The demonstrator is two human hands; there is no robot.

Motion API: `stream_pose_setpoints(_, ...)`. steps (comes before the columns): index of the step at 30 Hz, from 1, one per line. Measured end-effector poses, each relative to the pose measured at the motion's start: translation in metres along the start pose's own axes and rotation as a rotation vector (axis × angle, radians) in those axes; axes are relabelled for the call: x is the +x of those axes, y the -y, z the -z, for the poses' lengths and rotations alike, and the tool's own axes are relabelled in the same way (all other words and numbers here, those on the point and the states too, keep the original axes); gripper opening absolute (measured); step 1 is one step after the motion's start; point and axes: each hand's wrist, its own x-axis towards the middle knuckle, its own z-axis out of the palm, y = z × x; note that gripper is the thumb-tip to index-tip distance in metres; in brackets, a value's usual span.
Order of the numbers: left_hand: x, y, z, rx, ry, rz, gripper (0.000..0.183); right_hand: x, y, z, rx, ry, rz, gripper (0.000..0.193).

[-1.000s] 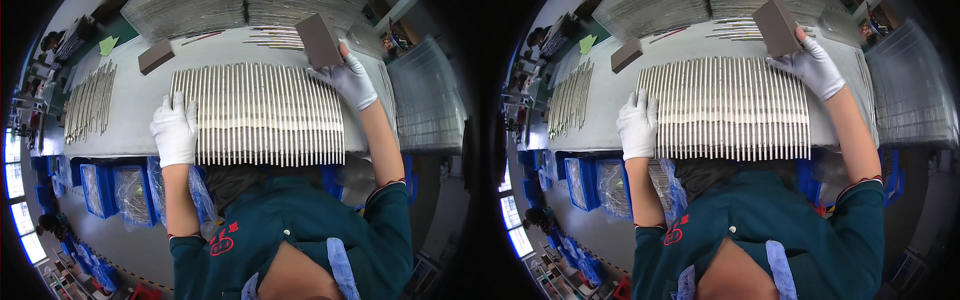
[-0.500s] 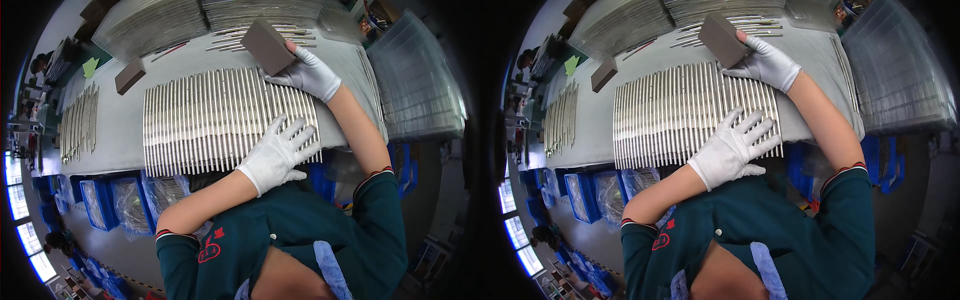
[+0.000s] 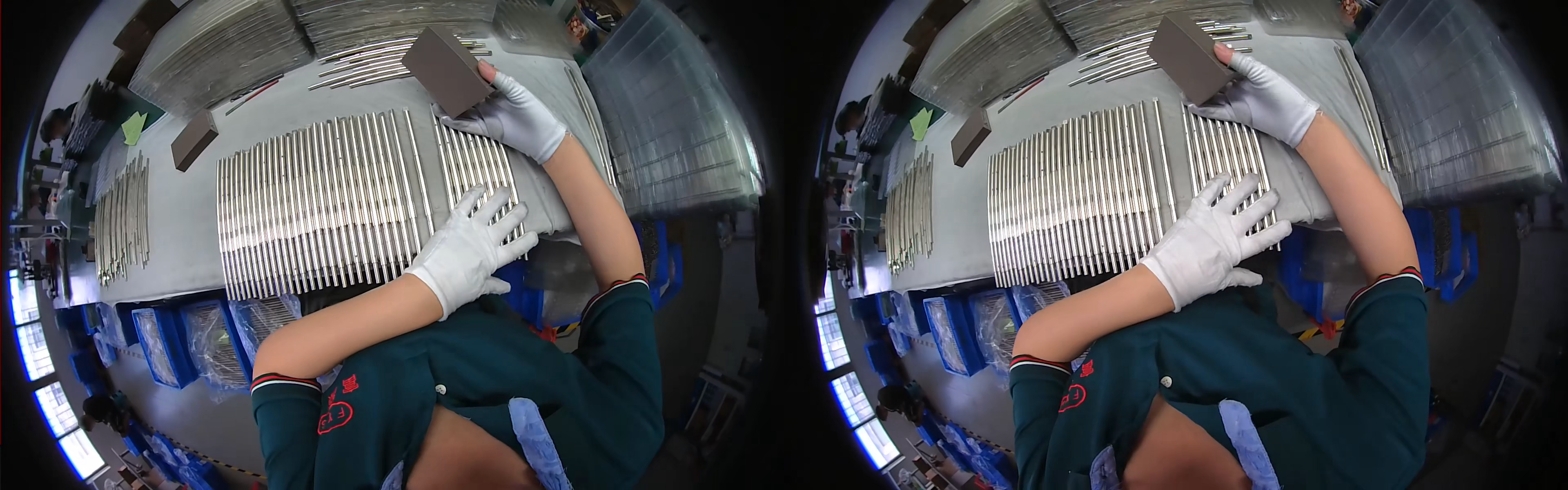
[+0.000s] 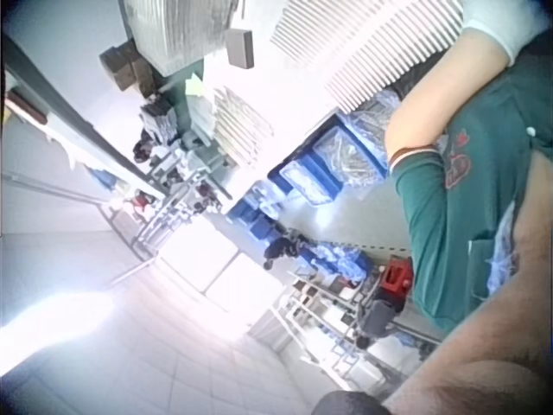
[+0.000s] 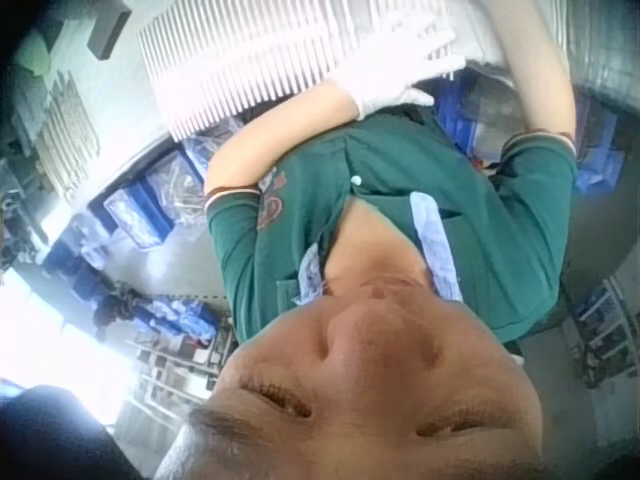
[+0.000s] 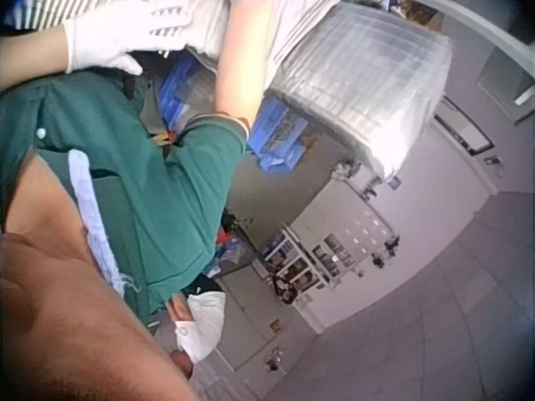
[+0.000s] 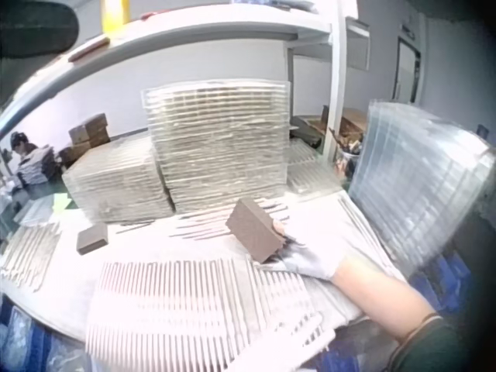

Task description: The recorder is using a sanding block to smooth the surface of multiple metal rods arranged on a table.

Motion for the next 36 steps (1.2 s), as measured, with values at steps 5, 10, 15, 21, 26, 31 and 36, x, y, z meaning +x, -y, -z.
stream_pose_setpoints(5,-0.025,0.004,0.013,0.013,0.018,0.048,0.072,0.024,-0.014,-0.016,0.176,0.096,-0.055,0.063)
stream_pose_setpoints(10,-0.034,0.004,0.016,0.020,0.029,0.068,0.070,0.037,-0.020,-0.012,0.188,0.202,-0.089,0.062)
stream_pose_setpoints(15,-0.017,0.002,0.004,-0.014,0.027,-0.097,0.064,0.028,-0.015,-0.013,0.197,0.168,-0.070,0.063)
stream_pose_setpoints(21,0.012,-0.005,-0.008,-0.010,0.019,-0.197,0.061,0.011,0.003,0.018,0.305,0.152,-0.103,0.064)
stream_pose_setpoints(26,0.016,-0.006,-0.009,-0.008,0.045,-0.200,0.061,0.006,0.004,0.017,0.400,0.149,-0.124,0.062)
stream_pose_setpoints(31,-0.005,0.000,0.000,-0.049,0.068,-0.159,0.064,0.021,-0.007,0.003,0.297,0.185,-0.097,0.061)
stream_pose_setpoints(36,-0.023,0.002,0.011,-0.041,0.093,-0.109,0.065,0.039,-0.020,-0.008,0.235,0.249,-0.125,0.061)
